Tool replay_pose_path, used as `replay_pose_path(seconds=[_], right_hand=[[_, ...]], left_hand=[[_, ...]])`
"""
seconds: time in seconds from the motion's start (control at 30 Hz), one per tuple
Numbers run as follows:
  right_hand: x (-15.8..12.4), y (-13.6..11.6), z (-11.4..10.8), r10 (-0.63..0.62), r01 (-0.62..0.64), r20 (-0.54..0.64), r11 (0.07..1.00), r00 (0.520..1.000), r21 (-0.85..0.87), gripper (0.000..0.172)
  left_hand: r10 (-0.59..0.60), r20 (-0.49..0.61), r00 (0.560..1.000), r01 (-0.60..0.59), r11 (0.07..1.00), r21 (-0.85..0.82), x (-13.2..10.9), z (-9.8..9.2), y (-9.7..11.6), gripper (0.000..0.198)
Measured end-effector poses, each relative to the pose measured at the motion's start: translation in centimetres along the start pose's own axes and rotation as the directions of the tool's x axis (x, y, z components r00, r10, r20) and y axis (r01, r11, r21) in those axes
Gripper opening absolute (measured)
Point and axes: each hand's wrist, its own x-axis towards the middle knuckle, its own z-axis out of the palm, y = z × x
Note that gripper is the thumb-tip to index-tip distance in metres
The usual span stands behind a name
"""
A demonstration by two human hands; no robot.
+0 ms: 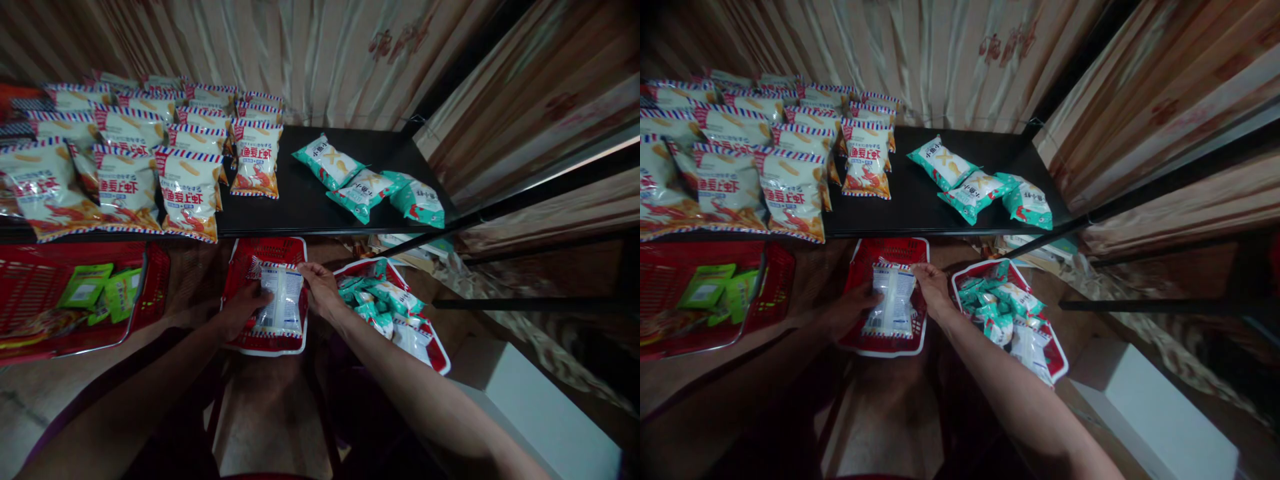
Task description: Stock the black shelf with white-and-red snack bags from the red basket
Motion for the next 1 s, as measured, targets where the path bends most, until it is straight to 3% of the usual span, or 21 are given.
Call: replay_pose_path(seconds=[0.3, 0.77, 1.0], right_hand=[[-0.7, -0.4, 0.4, 0.137, -0.138, 0.116, 0.99, 0.984, 0.005, 0.031], [-0.4, -0.5, 0.3, 0.143, -0.143, 0.001, 0.988, 0.99, 0.065, 0.033], [-0.6, -0.4, 0.3, 0.156, -0.154, 0.052, 0.987, 0.986, -0.037, 0.034]], left_hand=[[0.033, -0.044, 0.998, -0.032, 0.999, 0.028, 0.3, -0.2, 0.1, 0.053], [-0.009, 0.044, 0.999, 0.01, 1.0, -0.01, -0.8, 1.0, 1.1, 0.051], [-0.004, 0.007, 1.0, 0.004, 0.999, -0.037, -0.4, 0.5, 0.5, 0.047]])
